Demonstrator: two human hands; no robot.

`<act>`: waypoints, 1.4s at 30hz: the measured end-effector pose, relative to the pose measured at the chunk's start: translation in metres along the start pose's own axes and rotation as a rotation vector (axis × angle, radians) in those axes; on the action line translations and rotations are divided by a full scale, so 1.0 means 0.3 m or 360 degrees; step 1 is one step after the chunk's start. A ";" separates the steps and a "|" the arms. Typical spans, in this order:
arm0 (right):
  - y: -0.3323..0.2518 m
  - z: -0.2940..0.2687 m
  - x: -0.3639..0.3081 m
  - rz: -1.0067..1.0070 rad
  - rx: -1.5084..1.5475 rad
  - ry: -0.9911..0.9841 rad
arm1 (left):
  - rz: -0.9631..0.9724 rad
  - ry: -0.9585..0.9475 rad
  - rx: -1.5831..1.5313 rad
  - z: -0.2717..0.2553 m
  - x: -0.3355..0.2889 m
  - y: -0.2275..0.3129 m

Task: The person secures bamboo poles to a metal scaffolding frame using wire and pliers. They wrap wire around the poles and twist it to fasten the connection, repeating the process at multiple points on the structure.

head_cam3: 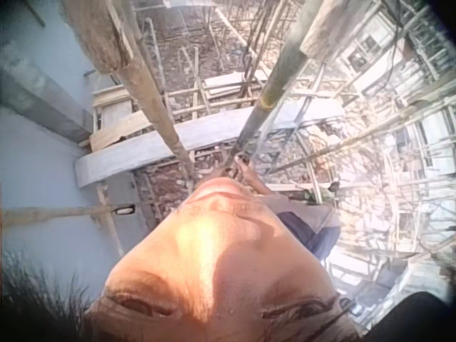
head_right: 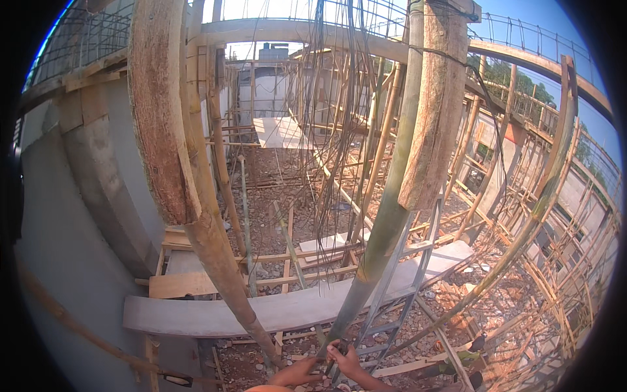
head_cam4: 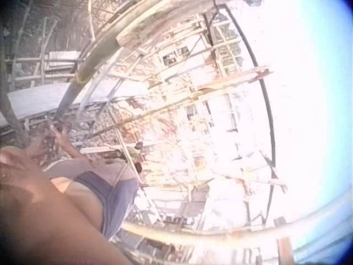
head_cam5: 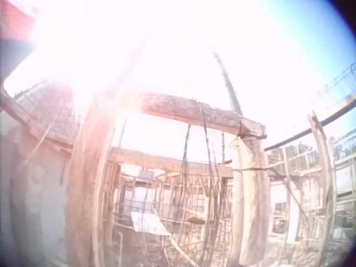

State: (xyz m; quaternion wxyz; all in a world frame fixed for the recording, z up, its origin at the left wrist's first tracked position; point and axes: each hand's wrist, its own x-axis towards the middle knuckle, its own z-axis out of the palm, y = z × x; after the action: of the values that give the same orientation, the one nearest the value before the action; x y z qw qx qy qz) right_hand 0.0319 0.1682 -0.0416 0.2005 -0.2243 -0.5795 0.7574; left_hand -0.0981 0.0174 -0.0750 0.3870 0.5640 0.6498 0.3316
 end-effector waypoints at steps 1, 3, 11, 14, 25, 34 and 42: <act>0.005 -0.032 0.000 -0.0018 -0.0255 0.0027 | -0.0094 -0.0129 0.0212 -0.098 -0.036 0.033; 0.012 -0.093 0.008 -0.0062 -0.0592 0.0002 | -0.0193 -0.0290 -0.0091 -0.354 -0.178 0.211; 0.079 -0.206 0.054 -0.0074 -0.0725 -0.0245 | 0.0931 0.1540 0.0072 -0.804 -0.612 1.013; 0.055 -0.207 0.057 -0.0104 -0.0734 -0.0241 | 0.1336 0.1786 0.0435 -0.983 -0.490 1.305; 0.022 -0.166 0.033 -0.0148 -0.0824 -0.0500 | 0.0327 0.2388 0.0822 -1.176 -0.033 1.906; 0.091 -0.237 -0.033 -0.0086 -0.0786 -0.0472 | 0.1123 0.1889 -0.0096 -1.393 0.017 1.842; 0.028 -0.263 -0.039 -0.0049 -0.0899 -0.0456 | 0.1635 0.1826 -0.0265 -1.349 -0.122 1.907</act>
State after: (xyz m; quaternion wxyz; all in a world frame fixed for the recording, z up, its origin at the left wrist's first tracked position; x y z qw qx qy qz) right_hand 0.0863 0.2216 -0.0663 0.0579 -0.1533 -0.7925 0.5874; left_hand -0.1781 0.0659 0.6206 -0.1714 0.5035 0.3783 0.7576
